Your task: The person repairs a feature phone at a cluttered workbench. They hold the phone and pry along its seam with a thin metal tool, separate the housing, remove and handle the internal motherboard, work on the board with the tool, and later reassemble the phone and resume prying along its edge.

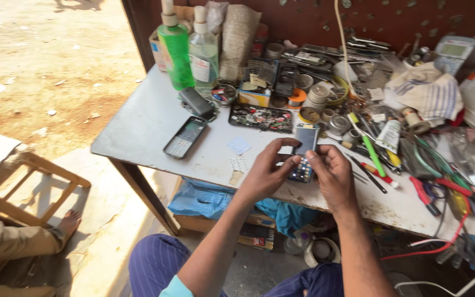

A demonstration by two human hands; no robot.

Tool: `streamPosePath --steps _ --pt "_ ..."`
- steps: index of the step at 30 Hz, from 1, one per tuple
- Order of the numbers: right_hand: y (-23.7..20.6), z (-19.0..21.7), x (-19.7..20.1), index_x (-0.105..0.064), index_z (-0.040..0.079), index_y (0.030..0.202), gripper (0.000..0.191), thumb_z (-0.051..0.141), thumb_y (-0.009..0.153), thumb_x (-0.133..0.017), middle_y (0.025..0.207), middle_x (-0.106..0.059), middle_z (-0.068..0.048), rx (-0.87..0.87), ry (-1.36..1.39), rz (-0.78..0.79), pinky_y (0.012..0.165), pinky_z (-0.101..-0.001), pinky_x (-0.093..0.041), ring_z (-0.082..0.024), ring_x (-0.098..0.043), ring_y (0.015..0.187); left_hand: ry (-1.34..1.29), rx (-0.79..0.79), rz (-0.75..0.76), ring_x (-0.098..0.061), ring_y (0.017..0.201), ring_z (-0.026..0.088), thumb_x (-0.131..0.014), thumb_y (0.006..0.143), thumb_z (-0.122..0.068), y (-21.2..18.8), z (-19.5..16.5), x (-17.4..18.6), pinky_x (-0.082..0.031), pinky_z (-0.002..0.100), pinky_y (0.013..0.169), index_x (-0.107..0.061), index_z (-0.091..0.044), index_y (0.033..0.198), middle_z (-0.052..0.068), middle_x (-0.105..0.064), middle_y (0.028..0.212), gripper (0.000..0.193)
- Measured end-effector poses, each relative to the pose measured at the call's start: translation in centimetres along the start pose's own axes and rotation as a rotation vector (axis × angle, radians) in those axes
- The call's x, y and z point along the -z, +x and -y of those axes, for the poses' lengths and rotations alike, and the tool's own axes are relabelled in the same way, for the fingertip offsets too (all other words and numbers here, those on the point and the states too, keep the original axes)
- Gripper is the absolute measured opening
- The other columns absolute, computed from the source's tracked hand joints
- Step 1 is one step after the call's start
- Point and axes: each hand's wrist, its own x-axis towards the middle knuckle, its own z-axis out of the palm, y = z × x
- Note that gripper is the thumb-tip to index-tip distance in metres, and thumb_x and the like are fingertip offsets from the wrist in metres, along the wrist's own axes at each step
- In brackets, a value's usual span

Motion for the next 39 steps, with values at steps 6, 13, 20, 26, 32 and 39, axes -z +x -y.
streamPosePath --steps 6,13,20,26,32,39 --pt "-0.7 1.5 -0.3 -0.063 0.005 0.133 0.05 0.037 0.096 -0.071 0.119 -0.061 -0.009 0.301 -0.424 0.127 0.075 -0.0262 -0.05 -0.014 -0.059 0.101 -0.309 0.084 -0.04 -0.07 0.107 0.02 -0.062 0.105 -0.032 0.6 1.4 0.6 -0.059 0.031 0.084 -0.053 -0.004 0.134 0.011 -0.067 0.119 0.041" --pt "-1.7 2.8 -2.2 -0.06 0.011 0.136 0.077 0.036 0.071 -0.092 0.149 -0.042 -0.018 0.539 -0.835 0.059 0.114 -0.0508 -0.039 -0.04 -0.042 0.142 -0.898 0.294 0.041 -0.073 0.103 0.032 -0.052 0.106 -0.031 1.5 2.3 2.3 -0.062 0.043 0.084 -0.049 -0.007 0.123 0.02 -0.068 0.12 0.03" --pt "-1.0 2.6 -2.5 -0.052 0.009 0.127 0.085 0.036 0.061 -0.099 0.15 -0.037 -0.022 0.535 -0.82 0.009 0.115 -0.0518 -0.037 -0.041 -0.036 0.144 -0.761 0.364 0.054 -0.073 0.092 0.024 -0.05 0.106 -0.038 0.9 0.8 2.3 -0.061 0.035 0.075 -0.053 -0.007 0.125 0.02 -0.073 0.107 0.036" --pt "-1.4 2.5 -2.5 -0.049 0.009 0.13 0.089 0.031 0.06 -0.099 0.145 -0.041 -0.019 0.543 -0.872 -0.025 0.115 -0.053 -0.037 -0.041 -0.035 0.146 -0.673 0.318 0.091 -0.071 0.091 0.019 -0.053 0.107 -0.037 0.5 1.1 1.9 -0.057 0.031 0.074 -0.053 -0.009 0.12 0.018 -0.073 0.107 0.03" --pt "-2.0 2.9 -2.8 -0.049 0.011 0.13 0.088 0.026 0.06 -0.099 0.148 -0.04 -0.018 0.5 -0.876 -0.057 0.112 -0.0518 -0.04 -0.04 -0.036 0.144 -0.642 0.315 0.099 -0.071 0.098 0.018 -0.053 0.106 -0.039 0.4 0.8 1.4 -0.057 0.03 0.074 -0.05 -0.011 0.109 0.012 -0.07 0.109 0.028" --pt "-2.1 2.7 -2.8 -0.049 0.009 0.12 0.08 0.02 0.059 -0.1 0.145 -0.04 -0.019 0.514 -0.891 -0.081 0.112 -0.053 -0.04 -0.042 -0.038 0.142 -0.594 0.284 0.142 -0.069 0.103 0.015 -0.057 0.105 -0.039 0.3 1.3 1.3 -0.054 0.028 0.073 -0.052 -0.009 0.109 0.008 -0.069 0.112 0.031"
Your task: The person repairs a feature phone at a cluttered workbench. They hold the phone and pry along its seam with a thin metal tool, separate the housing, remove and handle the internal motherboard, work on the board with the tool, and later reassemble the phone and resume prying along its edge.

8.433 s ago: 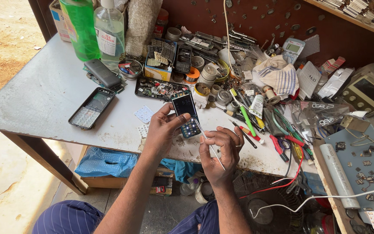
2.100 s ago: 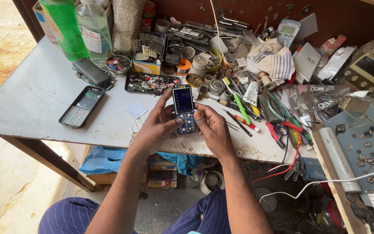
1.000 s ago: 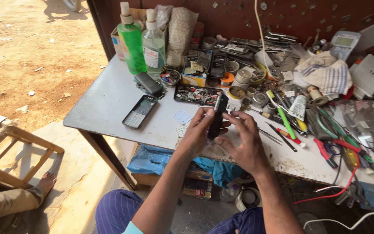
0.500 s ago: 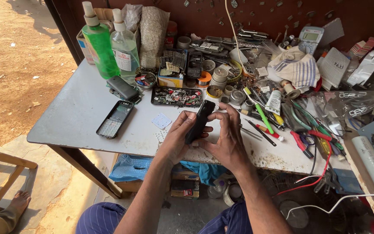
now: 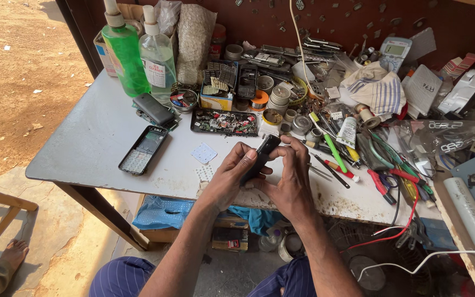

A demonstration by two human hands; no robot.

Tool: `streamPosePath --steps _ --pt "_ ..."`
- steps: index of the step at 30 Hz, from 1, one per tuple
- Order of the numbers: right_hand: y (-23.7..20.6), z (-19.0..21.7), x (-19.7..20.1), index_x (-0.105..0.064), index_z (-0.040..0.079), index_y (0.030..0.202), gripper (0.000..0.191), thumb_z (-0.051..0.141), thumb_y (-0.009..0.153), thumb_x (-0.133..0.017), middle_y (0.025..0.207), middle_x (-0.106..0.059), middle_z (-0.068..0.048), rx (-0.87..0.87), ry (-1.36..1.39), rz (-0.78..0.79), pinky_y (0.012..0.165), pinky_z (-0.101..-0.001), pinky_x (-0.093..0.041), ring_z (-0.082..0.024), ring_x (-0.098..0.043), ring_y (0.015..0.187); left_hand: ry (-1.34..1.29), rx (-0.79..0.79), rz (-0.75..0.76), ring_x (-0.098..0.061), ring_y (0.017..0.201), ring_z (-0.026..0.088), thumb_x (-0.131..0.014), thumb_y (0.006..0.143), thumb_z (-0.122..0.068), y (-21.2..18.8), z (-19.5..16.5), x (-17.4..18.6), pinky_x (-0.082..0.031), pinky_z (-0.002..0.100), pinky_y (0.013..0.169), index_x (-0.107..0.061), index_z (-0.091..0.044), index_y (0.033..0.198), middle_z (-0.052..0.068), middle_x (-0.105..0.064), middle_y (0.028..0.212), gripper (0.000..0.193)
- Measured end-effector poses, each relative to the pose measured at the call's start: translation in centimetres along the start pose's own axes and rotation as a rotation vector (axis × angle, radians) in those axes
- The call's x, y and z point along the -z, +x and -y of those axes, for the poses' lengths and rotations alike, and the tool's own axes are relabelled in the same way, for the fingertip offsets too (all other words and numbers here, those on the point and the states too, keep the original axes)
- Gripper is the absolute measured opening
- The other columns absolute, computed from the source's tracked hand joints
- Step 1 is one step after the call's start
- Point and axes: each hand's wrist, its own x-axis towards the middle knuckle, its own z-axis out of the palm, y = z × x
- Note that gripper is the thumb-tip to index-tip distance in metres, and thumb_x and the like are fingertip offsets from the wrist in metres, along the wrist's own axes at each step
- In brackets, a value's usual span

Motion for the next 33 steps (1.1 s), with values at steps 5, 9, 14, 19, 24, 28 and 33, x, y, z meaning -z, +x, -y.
streamPosePath --steps 5,9,14,19,24,28,33 --pt "-0.5 -1.0 -0.4 -0.041 0.003 0.118 0.081 0.02 0.063 -0.098 0.135 -0.04 -0.02 0.027 0.055 -0.044 0.103 -0.0493 -0.044 -0.037 -0.044 0.13 0.086 -0.089 0.033 -0.066 0.103 0.015 -0.057 0.109 -0.036 0.2 0.9 0.4 -0.056 0.028 0.083 -0.055 -0.005 0.116 0.008 -0.068 0.112 0.031" --pt "-1.4 -1.5 -0.2 -0.045 0.009 0.105 0.06 0.017 0.073 -0.095 0.118 -0.057 -0.011 0.115 0.044 -0.062 0.097 -0.0437 -0.047 -0.029 -0.055 0.114 -0.038 -0.056 -0.053 -0.068 0.103 0.017 -0.055 0.107 -0.034 0.2 0.4 0.3 -0.057 0.031 0.082 -0.054 -0.007 0.116 0.011 -0.07 0.118 0.029" --pt "-1.4 -1.0 0.2 -0.05 0.007 0.118 0.037 0.021 0.095 -0.075 0.103 -0.065 -0.006 -0.119 0.472 -0.239 0.084 -0.0317 -0.053 -0.02 -0.065 0.092 -0.25 -0.091 -0.145 -0.071 0.106 0.025 -0.048 0.108 -0.035 0.1 -1.2 0.4 -0.058 0.036 0.084 -0.052 -0.004 0.129 0.019 -0.068 0.131 0.038" --pt "-0.2 0.0 0.6 -0.067 0.009 0.108 0.022 0.028 0.097 -0.068 0.081 -0.073 -0.006 -0.393 0.14 -0.041 0.061 -0.033 -0.047 -0.017 -0.069 0.074 -0.528 -0.082 -0.049 -0.068 0.116 0.029 -0.039 0.111 -0.039 -0.2 -1.7 0.7 -0.057 0.044 0.097 -0.043 0.0 0.15 0.019 -0.062 0.14 0.056" --pt "-0.1 0.7 0.2 -0.07 0.012 0.106 0.026 0.031 0.089 -0.074 0.102 -0.071 -0.01 -0.366 -0.182 -0.029 0.082 -0.0428 -0.045 -0.029 -0.065 0.088 -0.563 -0.06 -0.069 -0.062 0.127 0.029 -0.036 0.109 -0.039 -0.4 -1.6 0.7 -0.054 0.049 0.106 -0.042 -0.006 0.151 0.015 -0.06 0.143 0.054" --pt "-0.3 0.5 0.3 -0.067 0.009 0.118 0.03 0.033 0.101 -0.069 0.126 -0.067 -0.011 -0.085 -0.053 -0.181 0.101 -0.0442 -0.042 -0.028 -0.063 0.12 -0.525 -0.062 -0.066 -0.057 0.134 0.027 -0.037 0.108 -0.037 -0.5 -1.7 0.7 -0.053 0.053 0.107 -0.042 -0.009 0.151 0.013 -0.059 0.144 0.052" --pt "-0.4 1.3 0.2 -0.064 0.007 0.118 0.051 0.049 0.09 -0.074 0.118 -0.069 -0.008 -0.05 0.13 -0.027 0.096 -0.0421 -0.05 -0.026 -0.066 0.106 -0.491 -0.123 -0.06 -0.054 0.138 0.028 -0.044 0.108 -0.034 -0.4 -1.2 0.7 -0.052 0.05 0.106 -0.043 -0.007 0.145 0.012 -0.056 0.148 0.046"
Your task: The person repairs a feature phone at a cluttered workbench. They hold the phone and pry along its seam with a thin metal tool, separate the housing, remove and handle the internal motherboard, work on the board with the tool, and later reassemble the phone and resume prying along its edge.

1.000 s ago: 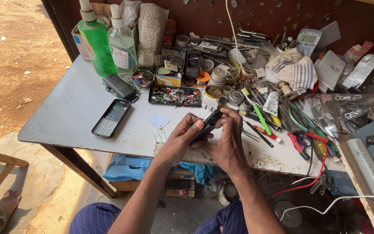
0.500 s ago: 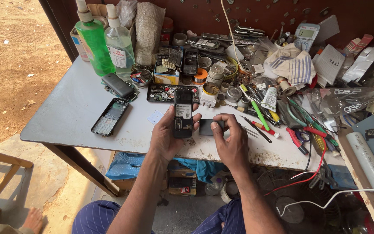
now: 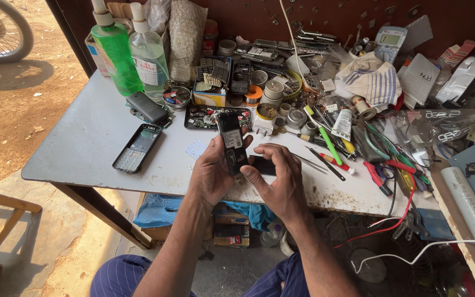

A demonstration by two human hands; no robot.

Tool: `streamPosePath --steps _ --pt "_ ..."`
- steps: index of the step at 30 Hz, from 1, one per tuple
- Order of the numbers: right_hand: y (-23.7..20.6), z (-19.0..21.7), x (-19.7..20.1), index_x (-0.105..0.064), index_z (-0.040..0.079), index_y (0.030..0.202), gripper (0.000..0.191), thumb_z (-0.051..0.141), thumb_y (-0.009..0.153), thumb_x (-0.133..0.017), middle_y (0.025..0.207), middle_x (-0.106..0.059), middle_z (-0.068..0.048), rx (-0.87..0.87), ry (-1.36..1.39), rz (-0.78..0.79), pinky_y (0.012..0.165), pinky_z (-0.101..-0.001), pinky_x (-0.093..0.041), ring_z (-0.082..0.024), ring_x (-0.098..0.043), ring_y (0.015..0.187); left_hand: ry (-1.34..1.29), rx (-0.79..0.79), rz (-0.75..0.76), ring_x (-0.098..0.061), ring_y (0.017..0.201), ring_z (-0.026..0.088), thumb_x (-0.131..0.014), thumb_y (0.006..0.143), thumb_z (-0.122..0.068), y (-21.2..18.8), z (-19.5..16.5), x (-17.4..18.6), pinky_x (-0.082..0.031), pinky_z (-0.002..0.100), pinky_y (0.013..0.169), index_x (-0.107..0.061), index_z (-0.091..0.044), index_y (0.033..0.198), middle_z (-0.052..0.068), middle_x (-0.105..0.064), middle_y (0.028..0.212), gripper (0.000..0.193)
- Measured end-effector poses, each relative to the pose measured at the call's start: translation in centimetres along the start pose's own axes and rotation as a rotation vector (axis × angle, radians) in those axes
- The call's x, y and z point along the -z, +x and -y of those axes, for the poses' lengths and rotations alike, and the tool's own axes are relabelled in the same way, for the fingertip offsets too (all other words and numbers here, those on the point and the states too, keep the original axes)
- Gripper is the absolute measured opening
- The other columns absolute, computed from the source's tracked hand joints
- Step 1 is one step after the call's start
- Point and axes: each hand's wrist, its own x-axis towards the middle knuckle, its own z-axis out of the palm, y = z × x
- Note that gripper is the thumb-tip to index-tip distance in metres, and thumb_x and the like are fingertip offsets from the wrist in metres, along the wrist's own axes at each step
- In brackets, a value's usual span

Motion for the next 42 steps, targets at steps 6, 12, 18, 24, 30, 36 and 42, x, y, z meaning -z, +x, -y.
streamPosePath --steps 6,12,18,24,30,36,42 --pt "0.5 1.5 -1.3 -0.064 0.006 0.113 0.05 0.041 0.083 -0.084 0.108 -0.068 -0.009 0.019 0.065 0.063 0.085 -0.0393 -0.056 -0.026 -0.07 0.097 0.031 -0.041 -0.013 -0.053 0.137 0.028 -0.048 0.108 -0.031 0.1 0.4 -0.1 -0.052 0.048 0.107 -0.045 -0.005 0.134 0.013 -0.055 0.149 0.037" --pt "0.4 1.4 -1.2 -0.066 0.007 0.11 0.035 0.022 0.084 -0.084 0.111 -0.066 -0.01 0.005 0.116 0.03 0.087 -0.0386 -0.057 -0.027 -0.069 0.105 0.046 -0.024 0.011 -0.054 0.137 0.027 -0.048 0.107 -0.027 -0.1 0.4 -0.8 -0.051 0.046 0.109 -0.044 -0.007 0.137 0.012 -0.054 0.149 0.037" --pt "-0.1 1.1 -1.4 -0.066 0.009 0.119 0.042 0.021 0.083 -0.084 0.115 -0.065 -0.01 -0.021 0.115 0.008 0.09 -0.0382 -0.056 -0.026 -0.066 0.103 0.03 -0.018 0.075 -0.061 0.128 0.027 -0.049 0.109 -0.029 -0.4 0.4 -0.1 -0.056 0.043 0.102 -0.043 -0.006 0.143 0.016 -0.056 0.147 0.041" --pt "-0.4 0.3 -1.5 -0.05 0.003 0.136 0.063 0.023 0.086 -0.083 0.121 -0.065 -0.011 -0.075 0.256 -0.025 0.092 -0.0385 -0.056 -0.023 -0.065 0.104 -0.036 -0.011 0.064 -0.062 0.127 0.024 -0.048 0.113 -0.027 -0.2 0.6 0.7 -0.057 0.042 0.102 -0.041 -0.003 0.141 0.014 -0.055 0.153 0.038" --pt "-0.5 -1.0 -1.3 -0.045 0.002 0.139 0.063 0.015 0.089 -0.081 0.125 -0.062 -0.017 -0.118 0.211 -0.237 0.098 -0.0427 -0.051 -0.026 -0.062 0.112 -0.206 -0.003 0.065 -0.059 0.131 0.03 -0.04 0.11 -0.032 0.1 0.2 0.5 -0.054 0.053 0.108 -0.04 -0.003 0.149 0.016 -0.054 0.149 0.049" --pt "-0.1 -2.7 1.5 -0.047 0.004 0.137 0.07 0.01 0.077 -0.081 0.126 -0.063 -0.017 -0.199 -0.053 -0.089 0.101 -0.045 -0.045 -0.03 -0.062 0.117 -0.354 -0.004 0.125 -0.055 0.136 0.034 -0.035 0.113 -0.032 0.0 -0.1 0.2 -0.048 0.057 0.114 -0.038 -0.004 0.152 0.02 -0.052 0.151 0.049" --pt "-0.2 -2.9 2.4 -0.053 0.009 0.137 0.067 0.008 0.076 -0.079 0.128 -0.069 -0.009 -0.252 -0.137 0.085 0.105 -0.0461 -0.041 -0.027 -0.062 0.119 -0.482 0.021 0.165 -0.052 0.139 0.037 -0.034 0.113 -0.032 0.2 0.0 0.2 -0.043 0.059 0.117 -0.035 0.004 0.154 0.022 -0.049 0.154 0.055"
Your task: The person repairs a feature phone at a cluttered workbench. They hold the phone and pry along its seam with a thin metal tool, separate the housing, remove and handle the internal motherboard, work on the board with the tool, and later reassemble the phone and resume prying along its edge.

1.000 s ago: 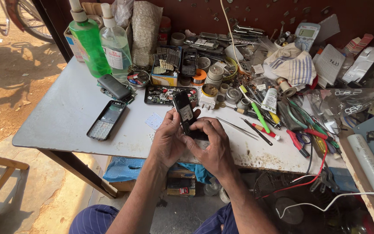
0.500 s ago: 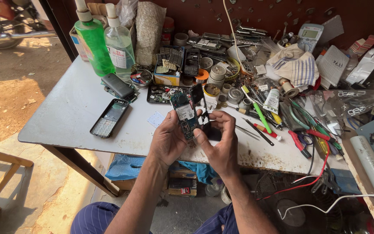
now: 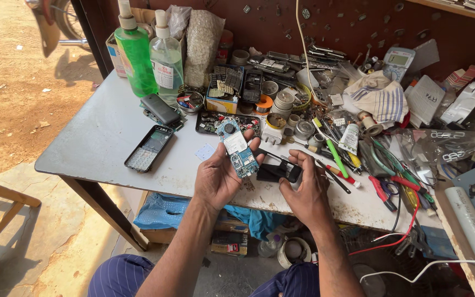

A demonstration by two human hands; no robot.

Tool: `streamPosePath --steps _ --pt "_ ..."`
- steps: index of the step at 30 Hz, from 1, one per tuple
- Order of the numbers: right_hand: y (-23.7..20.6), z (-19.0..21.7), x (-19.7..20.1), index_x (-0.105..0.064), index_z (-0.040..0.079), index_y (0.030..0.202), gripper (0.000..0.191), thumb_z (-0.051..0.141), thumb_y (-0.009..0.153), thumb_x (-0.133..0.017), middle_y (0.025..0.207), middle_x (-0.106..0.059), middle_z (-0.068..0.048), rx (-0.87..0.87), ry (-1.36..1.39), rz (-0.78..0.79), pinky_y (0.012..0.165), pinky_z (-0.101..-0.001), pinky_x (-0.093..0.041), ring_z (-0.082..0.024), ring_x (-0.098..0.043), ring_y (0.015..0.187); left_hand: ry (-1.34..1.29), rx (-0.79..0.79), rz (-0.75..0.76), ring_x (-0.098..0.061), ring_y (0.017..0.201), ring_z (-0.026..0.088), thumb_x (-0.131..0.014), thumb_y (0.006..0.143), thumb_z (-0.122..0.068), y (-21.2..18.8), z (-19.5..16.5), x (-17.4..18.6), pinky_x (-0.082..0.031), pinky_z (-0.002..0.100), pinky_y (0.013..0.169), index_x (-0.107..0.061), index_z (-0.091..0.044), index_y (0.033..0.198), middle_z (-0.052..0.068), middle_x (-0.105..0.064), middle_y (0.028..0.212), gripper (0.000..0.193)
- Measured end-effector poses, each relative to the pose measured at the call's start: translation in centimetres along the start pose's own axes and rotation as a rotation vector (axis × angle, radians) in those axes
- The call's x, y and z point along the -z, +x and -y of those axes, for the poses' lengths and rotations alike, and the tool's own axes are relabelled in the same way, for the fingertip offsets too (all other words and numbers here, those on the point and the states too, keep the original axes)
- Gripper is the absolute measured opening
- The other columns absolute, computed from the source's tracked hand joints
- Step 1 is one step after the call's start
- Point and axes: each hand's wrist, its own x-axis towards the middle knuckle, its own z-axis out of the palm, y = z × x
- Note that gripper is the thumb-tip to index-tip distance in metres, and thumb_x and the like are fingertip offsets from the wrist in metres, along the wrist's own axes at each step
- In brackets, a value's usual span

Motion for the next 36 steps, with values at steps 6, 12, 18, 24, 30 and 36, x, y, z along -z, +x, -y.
streamPosePath --steps 6,12,18,24,30,36 --pt "0.1 1.3 -0.5 -0.054 0.005 0.139 0.059 0.011 0.085 -0.076 0.134 -0.065 -0.015 0.246 -0.014 -0.138 0.107 -0.0466 -0.04 -0.033 -0.058 0.126 0.106 -0.028 0.031 -0.051 0.14 0.036 -0.035 0.113 -0.032 -0.1 0.1 0.2 -0.043 0.057 0.119 -0.036 -0.001 0.154 0.021 -0.049 0.154 0.051" --pt "0.1 2.9 -1.8 -0.059 0.005 0.136 0.05 0.029 0.095 -0.075 0.113 -0.075 -0.009 0.143 0.397 -0.02 0.098 -0.0352 -0.052 -0.019 -0.07 0.109 0.114 -0.017 0.014 -0.052 0.141 0.035 -0.038 0.112 -0.031 -0.1 0.1 0.0 -0.046 0.054 0.116 -0.038 -0.002 0.153 0.019 -0.051 0.153 0.05" --pt "-0.2 3.0 -1.8 -0.071 0.004 0.124 0.034 0.024 0.096 -0.073 0.095 -0.078 -0.006 0.119 0.395 0.01 0.085 -0.0301 -0.054 -0.012 -0.071 0.089 0.198 -0.016 0.01 -0.053 0.139 0.034 -0.042 0.112 -0.029 -0.3 0.2 -0.6 -0.05 0.052 0.112 -0.037 0.001 0.153 0.018 -0.053 0.151 0.051" --pt "-0.7 2.5 -2.1 -0.073 0.004 0.123 0.03 0.019 0.097 -0.071 0.099 -0.077 -0.005 0.067 0.487 -0.012 0.078 -0.0258 -0.056 -0.008 -0.069 0.087 0.366 -0.048 -0.128 -0.061 0.125 0.028 -0.046 0.109 -0.029 -0.1 0.2 -0.3 -0.055 0.046 0.106 -0.046 -0.004 0.142 0.015 -0.061 0.139 0.042" --pt "-0.9 2.0 -2.2 -0.073 0.003 0.123 0.031 0.022 0.098 -0.071 0.103 -0.078 -0.004 0.052 0.505 -0.068 0.078 -0.0248 -0.055 -0.007 -0.066 0.084 0.411 -0.015 -0.241 -0.064 0.103 0.015 -0.055 0.108 -0.03 0.0 0.2 0.6 -0.054 0.034 0.083 -0.058 -0.013 0.131 0.0 -0.067 0.117 0.028" --pt "-0.9 1.9 -2.3 -0.073 0.003 0.123 0.031 0.023 0.099 -0.07 0.1 -0.078 -0.003 0.033 0.507 -0.079 0.073 -0.0229 -0.053 -0.005 -0.062 0.079 0.452 -0.011 -0.294 -0.065 0.101 0.014 -0.057 0.104 -0.031 0.1 0.3 0.5 -0.055 0.033 0.084 -0.059 -0.015 0.126 -0.001 -0.069 0.114 0.027"
